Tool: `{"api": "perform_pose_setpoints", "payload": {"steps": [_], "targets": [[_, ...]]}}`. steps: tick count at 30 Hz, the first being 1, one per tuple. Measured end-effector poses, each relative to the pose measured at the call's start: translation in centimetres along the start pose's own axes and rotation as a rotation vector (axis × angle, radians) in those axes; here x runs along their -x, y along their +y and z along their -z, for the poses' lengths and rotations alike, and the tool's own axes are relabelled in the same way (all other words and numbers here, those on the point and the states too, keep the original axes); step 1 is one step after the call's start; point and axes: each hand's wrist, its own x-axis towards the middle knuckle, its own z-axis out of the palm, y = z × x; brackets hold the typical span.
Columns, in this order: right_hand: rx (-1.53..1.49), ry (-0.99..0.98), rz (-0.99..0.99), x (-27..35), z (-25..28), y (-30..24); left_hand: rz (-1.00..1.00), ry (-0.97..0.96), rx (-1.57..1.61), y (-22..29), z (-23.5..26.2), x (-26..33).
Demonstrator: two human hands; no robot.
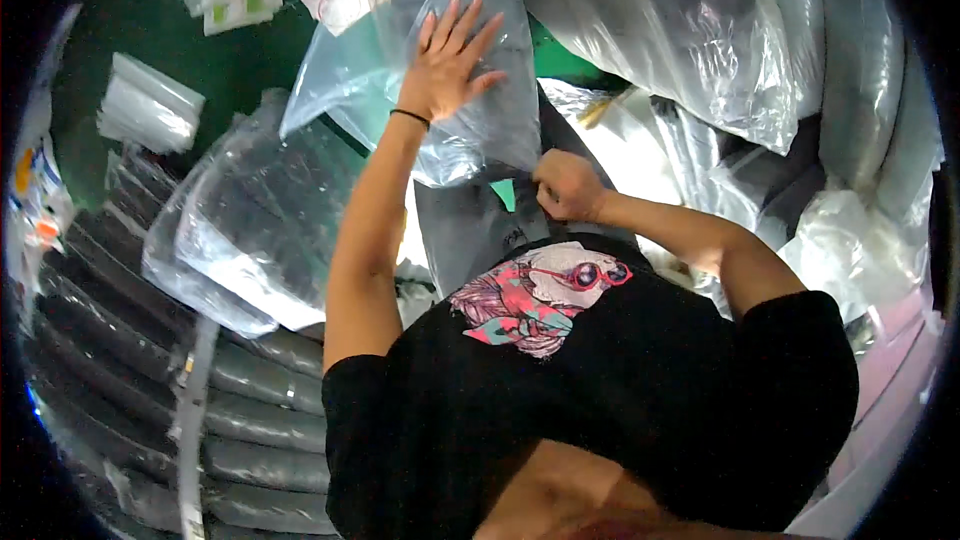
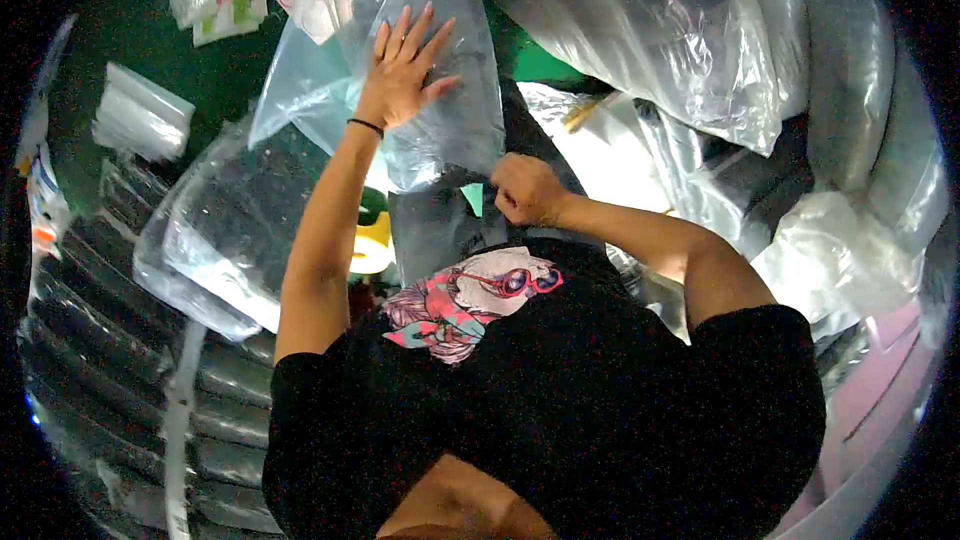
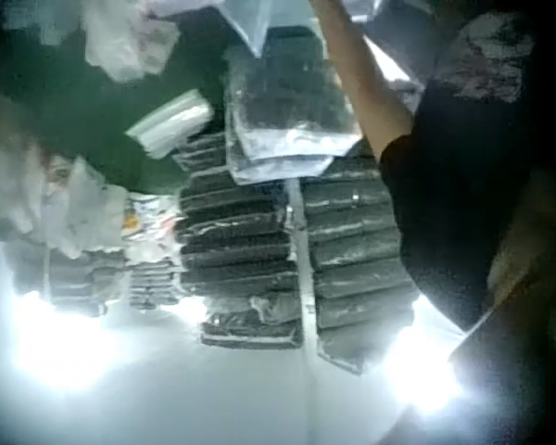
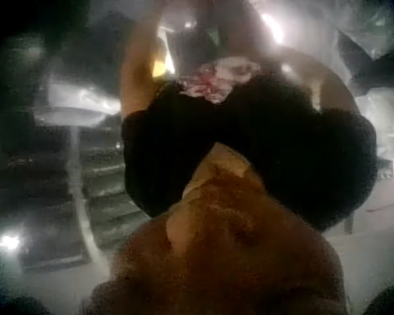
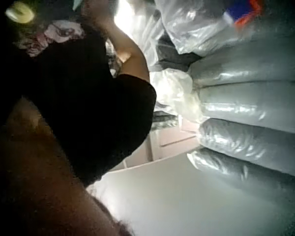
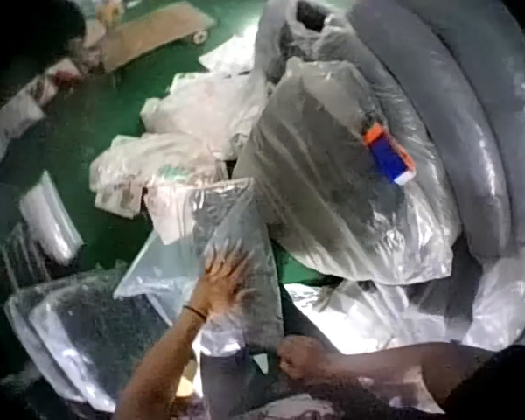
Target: The person places black bundles into plastic bags, seals the bags with a hand-held tape dispenser, and then peels a circular label from a sheet at a workbench.
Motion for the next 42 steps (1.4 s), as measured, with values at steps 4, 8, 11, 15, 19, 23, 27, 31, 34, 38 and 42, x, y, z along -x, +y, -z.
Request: {"api": "perform_pose_setpoints", "payload": {"steps": [4, 8, 11, 15, 19, 23, 27, 31, 34, 38, 42], "targets": [[0.210, -0.200, -0.258, 1.5, 1.6, 0.3, 0.015, 0.017, 0.034, 1.8, -1.6, -0.5], [0.308, -0.269, -0.281, 3.2, -0.5, 1.5, 0.005, 0.029, 0.008, 3.1, -2.7, -1.1], [0.478, -0.261, -0.253, 5.1, -1.6, 1.7, 0.004, 0.047, -0.004, 3.3, -3.0, -1.1], [0.446, -0.159, -0.332, 5.6, -2.7, 1.4, -0.028, 0.097, -0.044, 3.0, -3.5, -1.0], [0.493, -0.122, -0.305, 6.3, -2.9, 1.2, -0.057, 0.121, -0.040, 3.5, -4.2, -1.2], [0.454, -0.113, -0.567, 7.7, -3.0, -0.4, -0.069, 0.115, -0.049, 4.6, -5.0, -1.3], [0.440, 0.169, -0.684, 6.4, -3.7, 1.1, -0.083, 0.105, -0.114, 4.7, -4.9, -1.8], [0.638, 0.212, -0.466, 7.9, -5.6, 4.4, -0.112, 0.168, -0.188, 7.4, -4.9, -1.6], [0.258, 0.315, -0.655, 9.1, -4.6, 5.5, -0.091, 0.243, 0.076, 11.4, -7.0, 4.5], [-0.865, 0.440, -0.944, 10.9, -1.8, 7.4, -0.441, 0.348, 0.021, 17.5, -9.9, 12.2], [-0.580, 0.577, -0.903, 10.9, -2.3, 6.1, -0.126, -0.037, -0.136, 17.8, -9.5, 12.0]]}}
